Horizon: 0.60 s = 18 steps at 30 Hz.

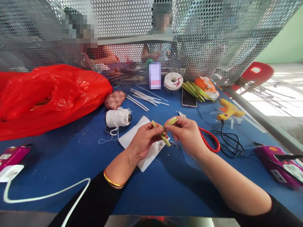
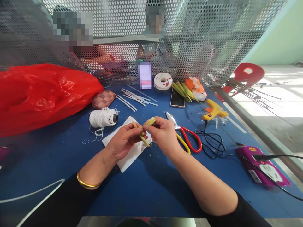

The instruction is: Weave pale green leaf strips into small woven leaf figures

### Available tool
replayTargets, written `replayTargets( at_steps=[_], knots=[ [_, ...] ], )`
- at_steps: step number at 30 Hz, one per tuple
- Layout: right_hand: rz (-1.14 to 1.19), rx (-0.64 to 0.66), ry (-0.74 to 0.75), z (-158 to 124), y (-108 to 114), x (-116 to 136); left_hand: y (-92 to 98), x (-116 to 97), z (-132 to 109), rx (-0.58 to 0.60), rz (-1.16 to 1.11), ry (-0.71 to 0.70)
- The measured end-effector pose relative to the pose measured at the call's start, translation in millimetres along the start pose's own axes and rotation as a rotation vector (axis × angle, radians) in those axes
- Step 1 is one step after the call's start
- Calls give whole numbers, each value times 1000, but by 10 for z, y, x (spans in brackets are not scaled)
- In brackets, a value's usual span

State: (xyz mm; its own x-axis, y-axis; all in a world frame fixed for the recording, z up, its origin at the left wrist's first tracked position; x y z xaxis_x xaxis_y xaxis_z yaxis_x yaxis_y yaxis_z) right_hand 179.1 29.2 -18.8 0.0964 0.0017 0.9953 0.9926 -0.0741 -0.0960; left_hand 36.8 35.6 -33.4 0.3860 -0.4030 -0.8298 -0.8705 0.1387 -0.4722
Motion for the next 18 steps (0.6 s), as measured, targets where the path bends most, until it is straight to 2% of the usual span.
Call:
replayTargets(
  at_steps=[4,8,13,18],
  knots=[
    [134,29,-72,-7,-25,-32,-3,20,-9,-24,-26,20],
    [193,33,-118,-1,-32,-34,-5,38,6,16,-67,28],
    [170,17,-94,19,-9,-57,-15,38,12,80,-81,19],
    [69,6,-46,23,2,-61,15,24,10,45,-20,40]
  ],
)
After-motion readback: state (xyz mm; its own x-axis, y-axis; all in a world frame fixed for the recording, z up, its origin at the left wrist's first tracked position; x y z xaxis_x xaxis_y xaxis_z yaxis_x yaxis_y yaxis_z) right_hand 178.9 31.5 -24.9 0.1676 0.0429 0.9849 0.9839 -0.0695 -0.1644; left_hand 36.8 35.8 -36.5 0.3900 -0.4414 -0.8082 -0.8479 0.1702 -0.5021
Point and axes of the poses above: each hand's wrist, its own z-axis towards the middle knuckle, its own y-axis out of the back of the hand, x = y × z, the point moved 3 cm from there along z, towards the middle knuckle, and after that the axes turned 3 degrees about -x, right-handed, at the moved point
